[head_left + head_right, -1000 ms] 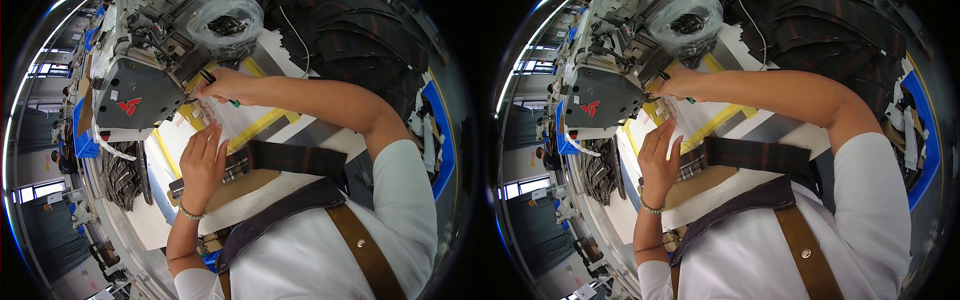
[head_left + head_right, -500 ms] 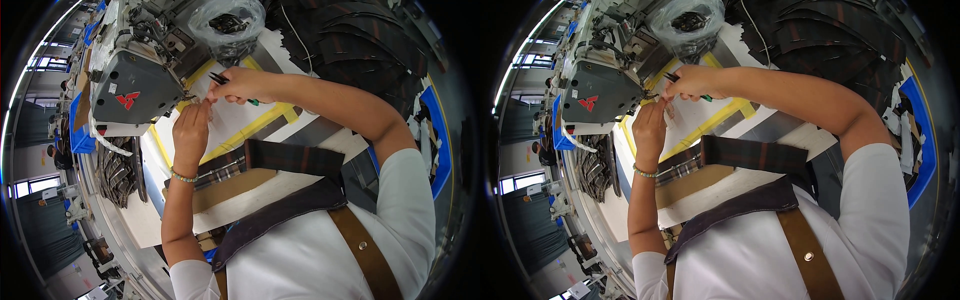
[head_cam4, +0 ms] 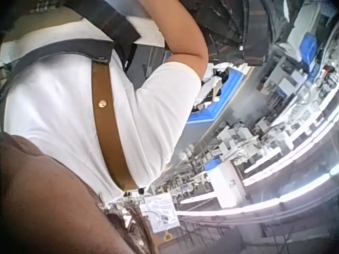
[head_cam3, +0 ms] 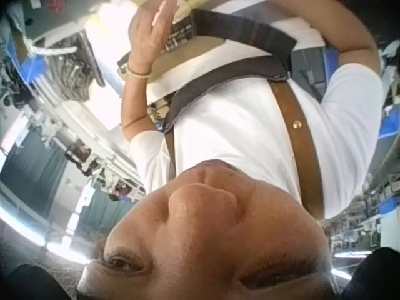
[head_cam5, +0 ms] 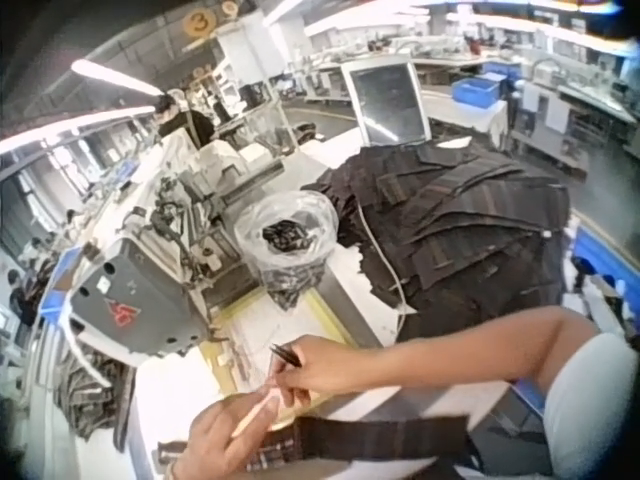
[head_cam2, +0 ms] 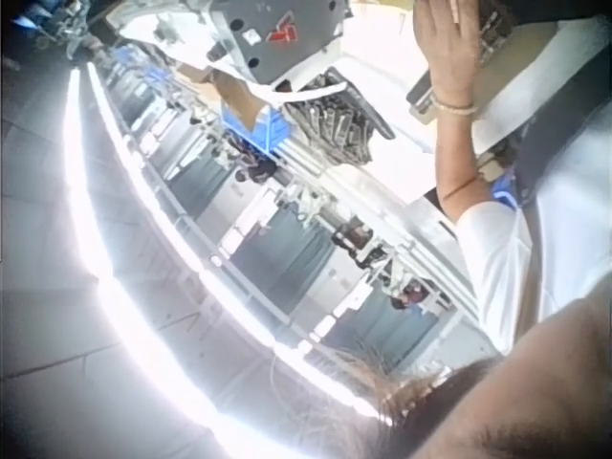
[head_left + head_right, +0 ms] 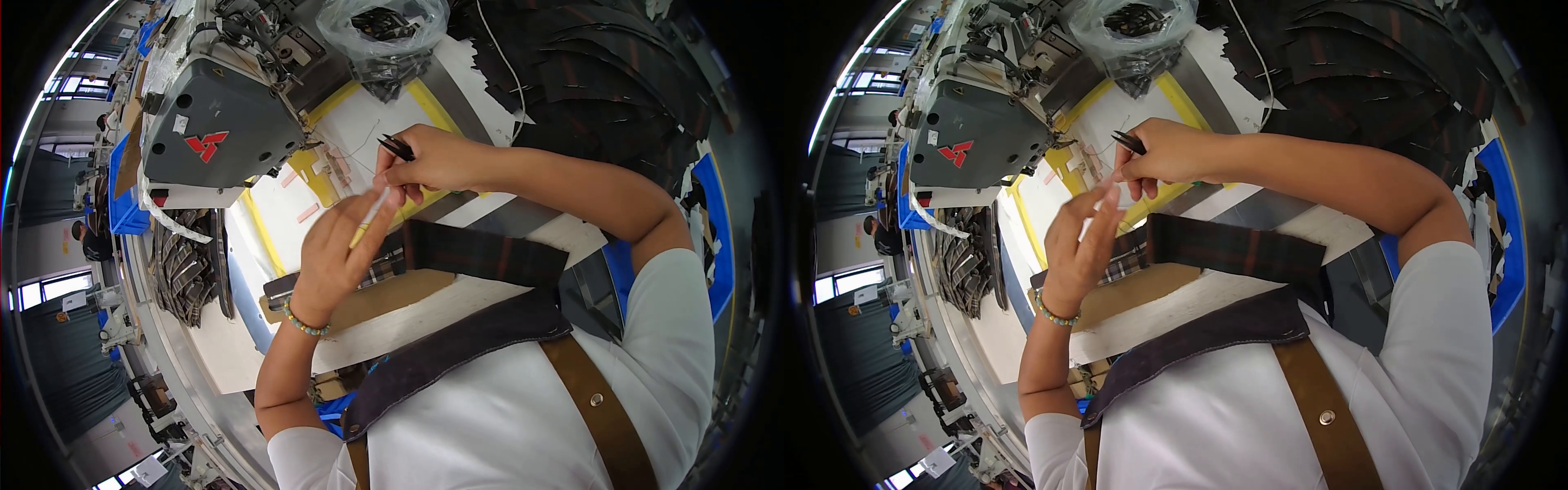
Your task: Operating an industrial sewing machine to assemble fabric garment pieces.
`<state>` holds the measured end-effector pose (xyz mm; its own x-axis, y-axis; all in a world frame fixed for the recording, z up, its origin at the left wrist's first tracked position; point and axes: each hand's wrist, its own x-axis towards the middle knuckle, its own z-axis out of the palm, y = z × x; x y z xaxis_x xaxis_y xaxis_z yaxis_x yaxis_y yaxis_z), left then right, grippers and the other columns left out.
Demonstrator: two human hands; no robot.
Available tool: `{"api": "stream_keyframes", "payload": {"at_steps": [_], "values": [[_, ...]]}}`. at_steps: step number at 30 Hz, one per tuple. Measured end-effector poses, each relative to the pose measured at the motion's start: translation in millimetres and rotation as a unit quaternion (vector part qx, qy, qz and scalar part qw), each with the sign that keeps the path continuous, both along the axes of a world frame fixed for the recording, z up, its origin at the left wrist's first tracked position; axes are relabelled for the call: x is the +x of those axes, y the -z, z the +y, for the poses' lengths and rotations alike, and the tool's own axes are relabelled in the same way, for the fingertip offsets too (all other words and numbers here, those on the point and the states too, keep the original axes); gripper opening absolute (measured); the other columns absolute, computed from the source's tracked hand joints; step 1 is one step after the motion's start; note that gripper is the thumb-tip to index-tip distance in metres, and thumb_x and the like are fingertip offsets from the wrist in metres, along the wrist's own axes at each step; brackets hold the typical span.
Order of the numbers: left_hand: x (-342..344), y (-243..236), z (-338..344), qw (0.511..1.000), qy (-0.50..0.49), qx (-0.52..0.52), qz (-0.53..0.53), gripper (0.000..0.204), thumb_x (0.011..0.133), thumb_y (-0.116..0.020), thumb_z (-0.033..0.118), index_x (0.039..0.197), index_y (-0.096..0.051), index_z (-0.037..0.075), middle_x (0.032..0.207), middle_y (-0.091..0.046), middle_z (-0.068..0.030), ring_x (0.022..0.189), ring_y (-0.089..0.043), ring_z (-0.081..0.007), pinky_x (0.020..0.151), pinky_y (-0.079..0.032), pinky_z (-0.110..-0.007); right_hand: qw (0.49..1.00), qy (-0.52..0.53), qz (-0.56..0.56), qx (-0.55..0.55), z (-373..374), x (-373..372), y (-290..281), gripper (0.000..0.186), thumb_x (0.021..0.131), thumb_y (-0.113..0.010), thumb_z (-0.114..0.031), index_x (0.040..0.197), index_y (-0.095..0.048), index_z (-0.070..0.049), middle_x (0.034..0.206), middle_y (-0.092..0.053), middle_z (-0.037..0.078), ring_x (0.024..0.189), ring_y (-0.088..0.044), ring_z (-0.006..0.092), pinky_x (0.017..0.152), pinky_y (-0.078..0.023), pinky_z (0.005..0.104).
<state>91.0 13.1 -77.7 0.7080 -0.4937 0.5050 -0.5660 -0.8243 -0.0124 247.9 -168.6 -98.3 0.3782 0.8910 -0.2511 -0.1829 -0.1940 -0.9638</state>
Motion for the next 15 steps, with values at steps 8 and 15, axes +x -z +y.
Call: {"api": "stream_keyframes", "payload": {"at_steps": [8, 15], "values": [[24.1, 3.5, -0.2, 0.995, -0.047, -0.077, 0.049, 0.033, 0.084, -0.079, -0.002, 0.116, -0.071, 0.002, 0.095, -0.069, -0.0122, 0.089, -0.066, -0.0291, 0.078, -0.057, -0.040, 0.980, -0.035, -0.172, -0.094, -35.6, -1.5, -24.3, 0.018, 0.102, -0.068, -0.017, 0.093, -0.066, -0.001, 0.073, -0.070, 0.006, 0.059, -0.063, 0.0118, 0.059, -0.048, 0.0285], [7.9, -2.6, 10.5, 0.986, -0.113, -0.121, 0.022, 0.017, 0.080, -0.084, -0.003, 0.092, -0.073, 0.003, 0.089, -0.070, -0.0089, 0.083, -0.066, -0.0274, 0.072, -0.056, -0.038, 0.814, 0.085, -0.572, -0.053, -59.8, 33.5, 6.1, 0.017, 0.102, -0.063, -0.014, 0.107, -0.068, 0.002, 0.084, -0.072, 0.016, 0.075, -0.069, 0.0351, 0.073, -0.055, 0.0429]]}}
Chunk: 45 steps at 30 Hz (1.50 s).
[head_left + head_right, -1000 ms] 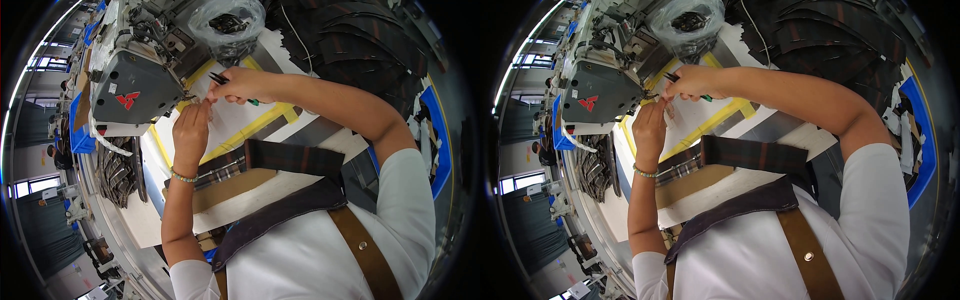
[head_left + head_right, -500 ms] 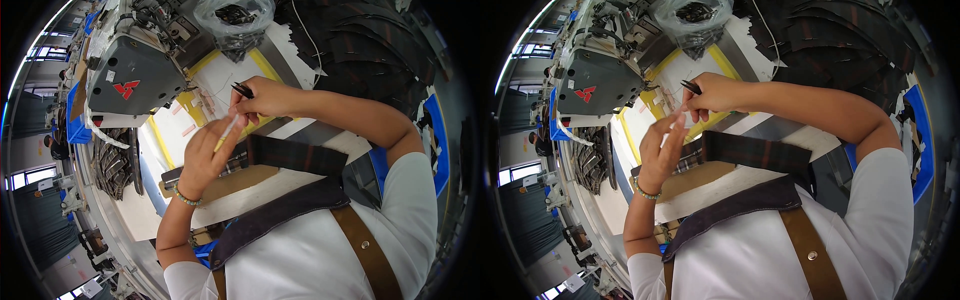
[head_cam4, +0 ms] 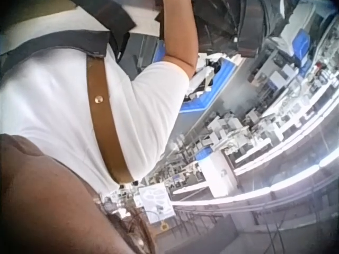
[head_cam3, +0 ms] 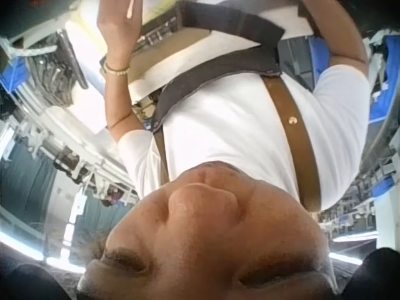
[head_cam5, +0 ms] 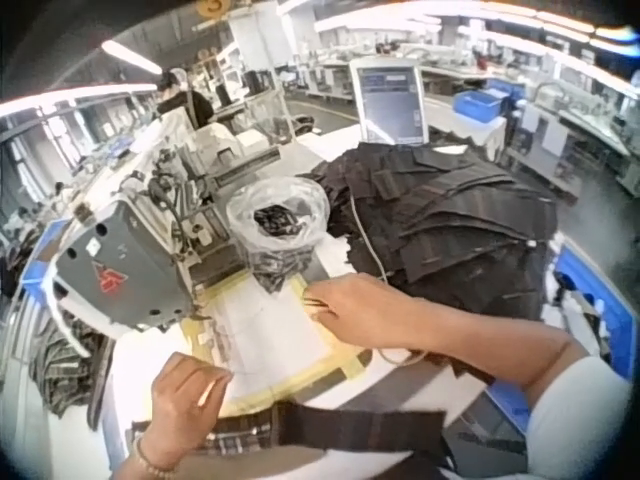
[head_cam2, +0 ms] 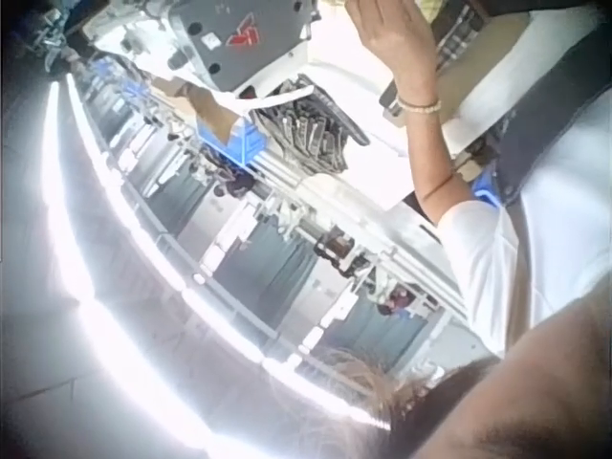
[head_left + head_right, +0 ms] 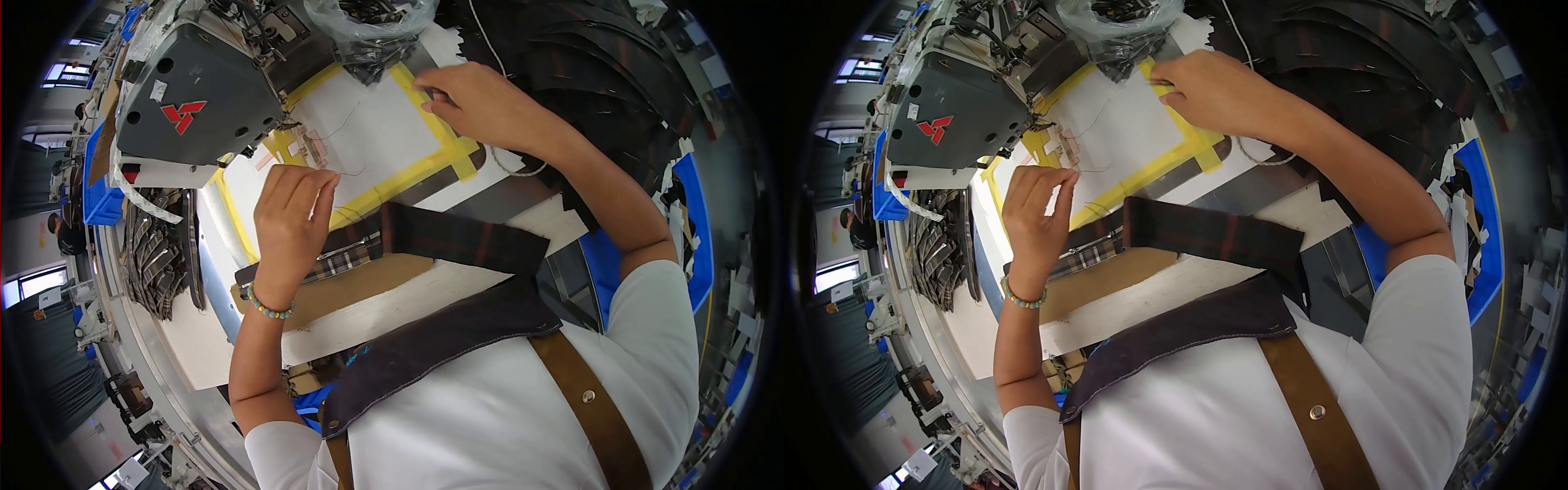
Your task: Operating an industrial sewing machine to assemble fabric garment pieces.
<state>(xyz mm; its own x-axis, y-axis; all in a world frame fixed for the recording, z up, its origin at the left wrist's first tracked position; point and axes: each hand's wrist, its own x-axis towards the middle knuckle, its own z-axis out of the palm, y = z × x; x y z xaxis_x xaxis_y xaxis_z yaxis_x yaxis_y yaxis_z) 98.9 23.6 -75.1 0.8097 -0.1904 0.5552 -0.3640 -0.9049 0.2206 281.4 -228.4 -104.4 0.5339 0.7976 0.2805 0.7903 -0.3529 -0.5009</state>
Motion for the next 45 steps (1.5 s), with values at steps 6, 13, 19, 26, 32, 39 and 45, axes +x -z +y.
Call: {"api": "stream_keyframes", "payload": {"at_steps": [6, 13, 19, 26, 32, 39, 45], "values": [[-3.6, 2.4, -5.5, 0.995, -0.038, -0.090, 0.037, 0.015, 0.084, -0.083, -0.003, 0.094, -0.074, 0.003, 0.090, -0.070, -0.0079, 0.077, -0.066, -0.0220, 0.066, -0.053, -0.034, 0.933, -0.076, 0.345, 0.066, 24.6, -21.0, -20.4, 0.046, 0.116, -0.048, -0.037, 0.138, -0.065, -0.001, 0.083, -0.059, 0.003, 0.067, -0.053, 0.0136, 0.061, -0.044, 0.0300], [-2.2, -1.7, -10.4, 0.972, -0.062, -0.209, 0.087, 0.008, 0.091, -0.080, 0.000, 0.097, -0.075, 0.003, 0.091, -0.071, -0.0050, 0.069, -0.063, -0.0106, 0.058, -0.044, -0.024, 0.689, -0.142, 0.710, 0.042, 51.2, -53.1, -0.3, 0.062, 0.113, -0.044, -0.057, 0.110, -0.068, -0.001, 0.066, -0.041, -0.006, 0.055, -0.034, 0.0056, 0.051, -0.029, 0.0251], [-9.1, -1.1, -5.8, 0.968, -0.059, -0.212, 0.123, 0.009, 0.091, -0.080, 0.001, 0.099, -0.076, 0.003, 0.088, -0.066, -0.0046, 0.070, -0.061, -0.0115, 0.060, -0.045, -0.025, 0.972, -0.112, 0.205, -0.017, 50.3, -58.1, 1.6, 0.044, 0.107, -0.064, -0.042, 0.094, -0.066, 0.001, 0.067, -0.060, 0.013, 0.061, -0.059, 0.0304, 0.061, -0.046, 0.0422], [-10.2, 0.4, -6.1, 0.980, -0.049, -0.146, 0.127, 0.011, 0.090, -0.081, 0.001, 0.100, -0.077, 0.003, 0.085, -0.062, -0.0058, 0.069, -0.059, -0.0146, 0.059, -0.046, -0.028, 0.994, -0.083, 0.074, -0.017, 54.2, -66.2, 8.6, 0.037, 0.103, -0.066, -0.035, 0.094, -0.063, 0.000, 0.084, -0.068, 0.020, 0.083, -0.068, 0.0442, 0.075, -0.051, 0.0533], [-5.6, -0.4, -3.0, 0.968, -0.056, -0.192, 0.154, 0.010, 0.089, -0.082, 0.001, 0.098, -0.078, 0.003, 0.083, -0.061, -0.0037, 0.067, -0.054, -0.0116, 0.058, -0.044, -0.026, 0.991, -0.097, 0.006, -0.096, 57.0, -55.8, 7.9, 0.035, 0.106, -0.062, -0.035, 0.094, -0.065, -0.002, 0.085, -0.070, 0.015, 0.083, -0.070, 0.0409, 0.075, -0.054, 0.0523], [-8.2, -14.9, 16.6, 0.924, 0.020, -0.345, 0.162, 0.011, 0.089, -0.081, -0.002, 0.098, -0.077, 0.003, 0.089, -0.064, -0.0044, 0.073, -0.055, -0.0098, 0.062, -0.045, -0.024, 0.865, -0.330, 0.156, -0.345, -18.1, -14.0, -80.3, 0.044, 0.105, -0.061, -0.046, 0.100, -0.076, -0.006, 0.072, -0.065, 0.013, 0.076, -0.069, 0.0368, 0.067, -0.053, 0.0438], [7.9, -30.0, 16.8, 0.867, 0.143, -0.444, 0.175, 0.013, 0.085, -0.084, -0.001, 0.095, -0.076, 0.002, 0.088, -0.067, -0.0085, 0.074, -0.062, -0.0157, 0.062, -0.046, -0.028, 0.989, 0.023, -0.066, -0.127, 11.0, -2.6, -13.0, 0.056, 0.097, -0.073, -0.039, 0.140, -0.064, -0.004, 0.111, -0.064, 0.009, 0.100, -0.067, 0.0287, 0.082, -0.055, 0.0442]]}}
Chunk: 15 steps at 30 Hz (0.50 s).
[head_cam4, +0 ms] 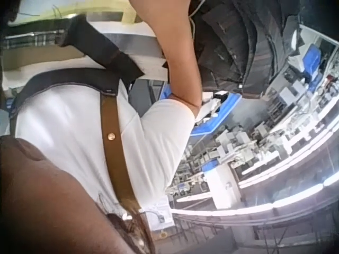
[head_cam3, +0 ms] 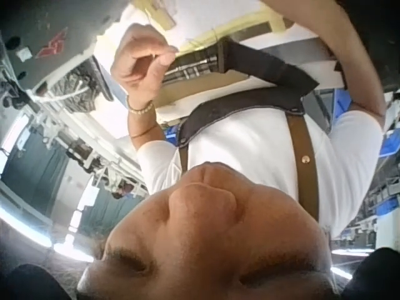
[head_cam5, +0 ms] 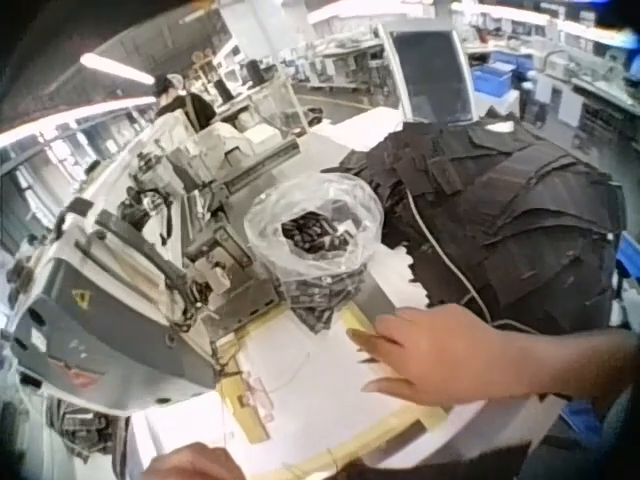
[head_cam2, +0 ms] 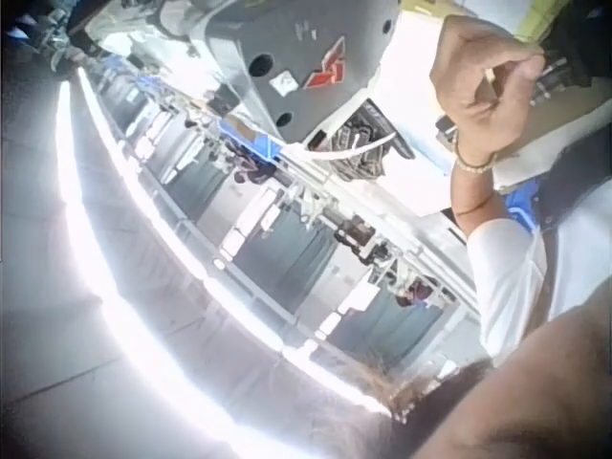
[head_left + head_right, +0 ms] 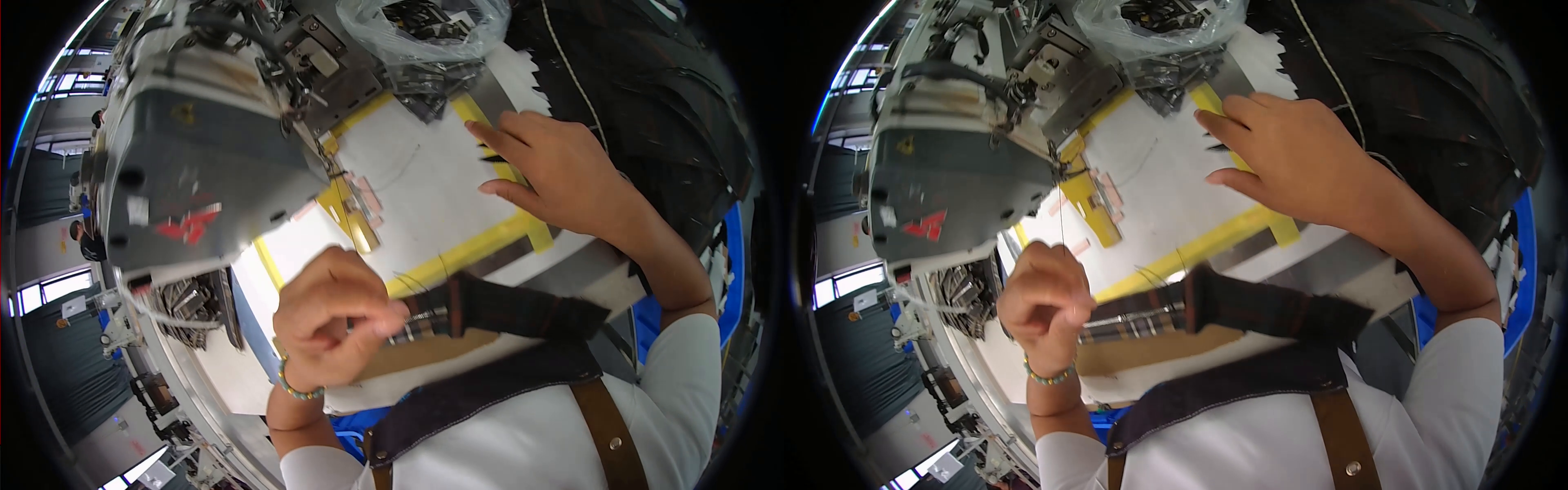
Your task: Operating an industrial sewing machine to assemble fabric garment pieces.
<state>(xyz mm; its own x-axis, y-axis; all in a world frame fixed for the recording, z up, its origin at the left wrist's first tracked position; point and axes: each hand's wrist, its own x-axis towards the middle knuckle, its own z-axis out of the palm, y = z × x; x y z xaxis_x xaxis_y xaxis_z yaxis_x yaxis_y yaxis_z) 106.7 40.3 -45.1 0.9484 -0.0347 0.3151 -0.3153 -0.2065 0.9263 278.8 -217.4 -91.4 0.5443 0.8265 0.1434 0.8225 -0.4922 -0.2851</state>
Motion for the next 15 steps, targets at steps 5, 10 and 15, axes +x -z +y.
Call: {"api": "stream_keyframes", "payload": {"at_steps": [5, 10, 15], "values": [[2.3, -5.5, -9.0, 0.990, -0.020, -0.134, 0.044, 0.012, 0.078, -0.093, 0.007, 0.088, -0.086, 0.008, 0.071, -0.058, -0.0010, 0.061, -0.053, -0.0126, 0.053, -0.035, -0.028, 0.999, 0.008, 0.027, 0.023, 6.9, 17.0, 20.1, 0.054, 0.091, -0.080, -0.025, 0.139, -0.066, -0.005, 0.115, -0.057, 0.008, 0.107, -0.060, 0.0255, 0.091, -0.053, 0.0388], [23.9, -4.1, 10.4, 0.975, 0.077, -0.185, 0.097, 0.016, 0.074, -0.094, 0.015, 0.086, -0.086, 0.009, 0.067, -0.053, 0.0007, 0.056, -0.051, -0.0110, 0.049, -0.035, -0.027, 0.996, 0.030, 0.083, 0.015, 6.9, 19.8, 22.3, 0.061, 0.084, -0.083, -0.016, 0.141, -0.065, -0.001, 0.120, -0.059, 0.014, 0.105, -0.062, 0.0305, 0.088, -0.053, 0.0414], [37.6, 3.2, 25.2, 0.961, 0.190, -0.192, 0.050, 0.021, 0.076, -0.095, 0.012, 0.092, -0.082, 0.013, 0.085, -0.055, 0.0008, 0.070, -0.048, -0.0114, 0.060, -0.038, -0.028, 0.997, 0.020, 0.071, 0.014, 8.3, 24.5, 24.6, 0.064, 0.078, -0.085, -0.013, 0.138, -0.067, 0.001, 0.117, -0.058, 0.013, 0.101, -0.063, 0.0288, 0.085, -0.055, 0.0408]]}}
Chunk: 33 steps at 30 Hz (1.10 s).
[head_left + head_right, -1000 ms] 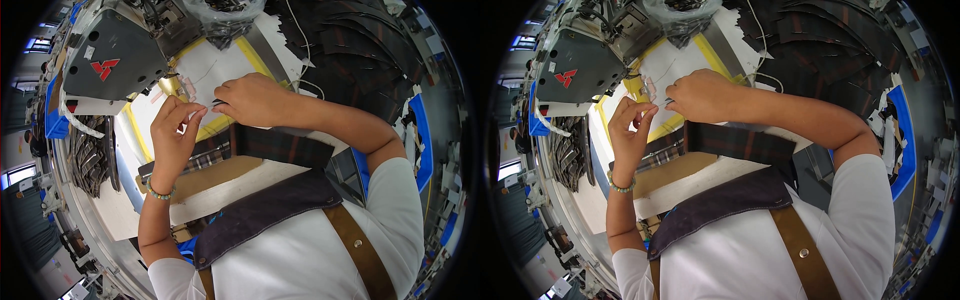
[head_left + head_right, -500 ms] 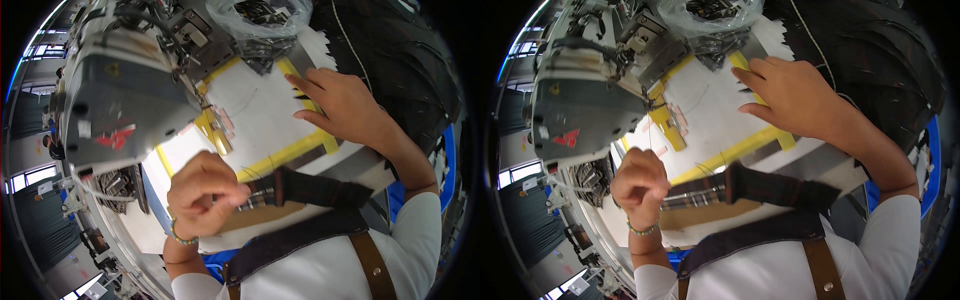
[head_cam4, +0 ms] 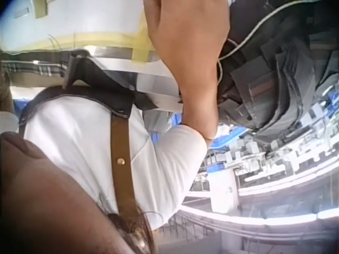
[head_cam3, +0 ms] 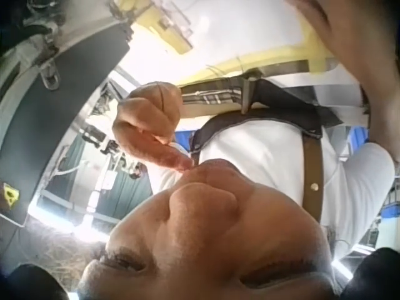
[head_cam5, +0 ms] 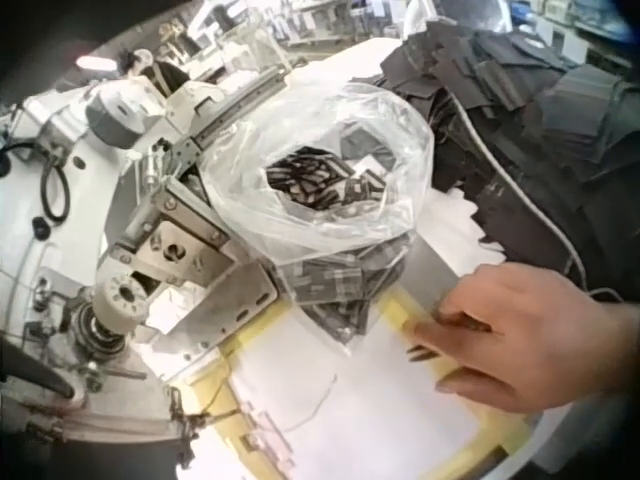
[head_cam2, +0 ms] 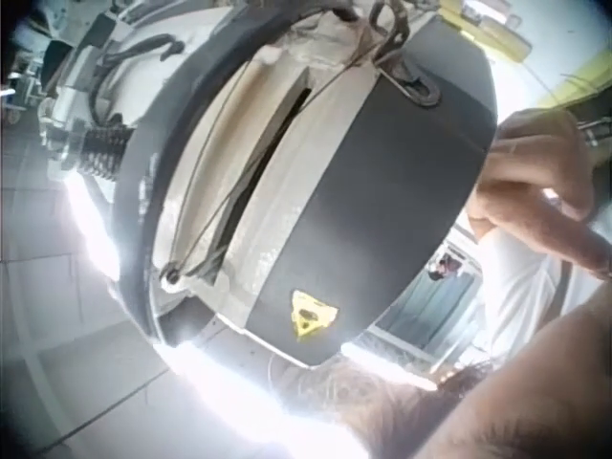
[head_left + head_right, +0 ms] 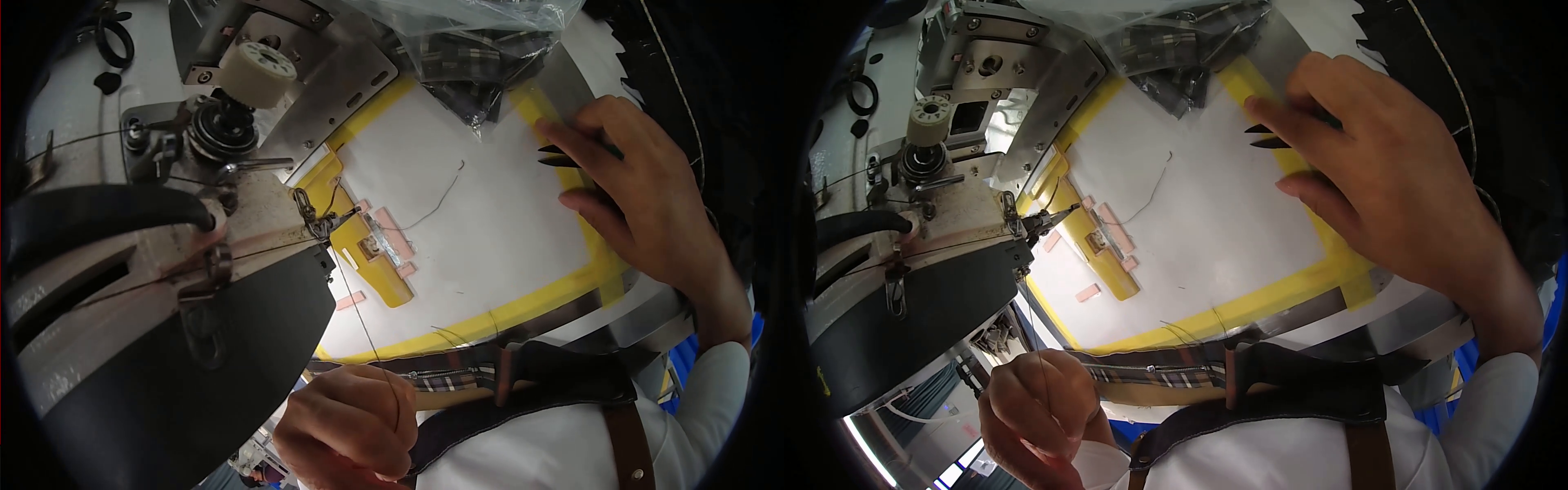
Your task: Operating an industrial sewing machine to assemble fabric garment pieces.
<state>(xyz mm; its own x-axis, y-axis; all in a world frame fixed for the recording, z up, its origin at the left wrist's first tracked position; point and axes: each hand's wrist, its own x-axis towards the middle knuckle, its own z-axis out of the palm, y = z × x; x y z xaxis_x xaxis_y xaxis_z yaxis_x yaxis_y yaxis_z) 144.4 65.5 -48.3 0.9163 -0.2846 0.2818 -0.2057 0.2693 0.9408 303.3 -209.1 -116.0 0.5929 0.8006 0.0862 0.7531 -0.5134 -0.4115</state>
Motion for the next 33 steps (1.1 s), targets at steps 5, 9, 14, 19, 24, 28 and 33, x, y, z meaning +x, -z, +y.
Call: {"api": "stream_keyframes", "payload": {"at_steps": [5, 9, 14, 19, 24, 28, 33], "values": [[-7.1, -0.9, 0.4, 1.000, -0.018, 0.016, 0.011, 0.022, 0.078, -0.095, 0.019, 0.096, -0.083, 0.018, 0.087, -0.056, 0.0033, 0.077, -0.049, -0.0132, 0.061, -0.038, -0.028, 1.000, -0.010, -0.010, 0.003, 0.3, -0.1, 2.0, 0.062, 0.081, -0.084, -0.017, 0.138, -0.067, 0.001, 0.115, -0.057, 0.013, 0.098, -0.064, 0.0291, 0.084, -0.055, 0.0415], [-18.5, 0.3, 2.4, 0.998, -0.046, 0.034, 0.031, 0.024, 0.072, -0.096, 0.006, 0.091, -0.082, 0.009, 0.085, -0.064, -0.0047, 0.073, -0.062, -0.0157, 0.054, -0.046, -0.028, 0.999, 0.001, -0.040, 0.013, -3.6, -5.7, 4.2, 0.059, 0.084, -0.082, -0.017, 0.138, -0.066, 0.001, 0.116, -0.057, 0.013, 0.100, -0.063, 0.0294, 0.085, -0.054, 0.0417], [-28.6, 12.7, -25.3, 0.693, -0.405, 0.593, -0.054, 0.018, 0.084, -0.085, -0.004, 0.097, -0.081, 0.008, 0.061, -0.051, 0.0015, 0.050, -0.042, -0.0087, 0.048, -0.029, -0.027, 0.997, 0.010, -0.065, 0.028, -2.2, -11.3, 7.2, 0.055, 0.087, -0.082, -0.016, 0.137, -0.067, 0.001, 0.118, -0.057, 0.012, 0.103, -0.060, 0.0289, 0.090, -0.051, 0.0412], [-13.2, 38.3, -18.3, 0.548, -0.457, 0.681, -0.162, 0.011, 0.090, -0.082, 0.001, 0.098, -0.079, 0.007, 0.069, -0.063, -0.0018, 0.053, -0.054, -0.0149, 0.047, -0.039, -0.031, 0.986, -0.001, -0.157, 0.059, -0.2, -10.5, 15.8, 0.039, 0.094, -0.077, -0.025, 0.125, -0.071, -0.003, 0.118, -0.056, 0.006, 0.113, -0.057, 0.0217, 0.094, -0.049, 0.0385], [1.4, 62.1, -12.9, 0.471, -0.490, 0.692, -0.243, 0.006, 0.091, -0.083, 0.008, 0.094, -0.078, 0.007, 0.074, -0.069, -0.0044, 0.062, -0.067, -0.0217, 0.052, -0.052, -0.033, 0.980, -0.023, -0.171, 0.096, -4.2, -4.1, 27.8, 0.044, 0.093, -0.077, -0.023, 0.129, -0.069, 0.001, 0.120, -0.054, 0.008, 0.113, -0.053, 0.0248, 0.094, -0.045, 0.0385], [4.7, 69.6, -10.3, 0.455, -0.509, 0.682, -0.263, 0.006, 0.090, -0.082, 0.006, 0.094, -0.077, 0.006, 0.075, -0.069, -0.0055, 0.063, -0.068, -0.0236, 0.053, -0.053, -0.033, 0.975, -0.016, -0.197, 0.103, -4.0, -1.8, 31.1, 0.034, 0.095, -0.078, -0.029, 0.118, -0.074, -0.004, 0.119, -0.057, 0.005, 0.118, -0.056, 0.0216, 0.094, -0.049, 0.0392], [2.7, 69.8, -10.4, 0.441, -0.512, 0.681, -0.282, 0.007, 0.090, -0.082, 0.006, 0.092, -0.076, 0.006, 0.075, -0.069, -0.0058, 0.065, -0.068, -0.0244, 0.054, -0.055, -0.035, 0.979, -0.029, -0.168, 0.110, -3.9, -1.3, 32.9, 0.041, 0.095, -0.077, -0.025, 0.128, -0.071, -0.001, 0.119, -0.052, 0.007, 0.116, -0.053, 0.0237, 0.095, -0.046, 0.0399]]}}
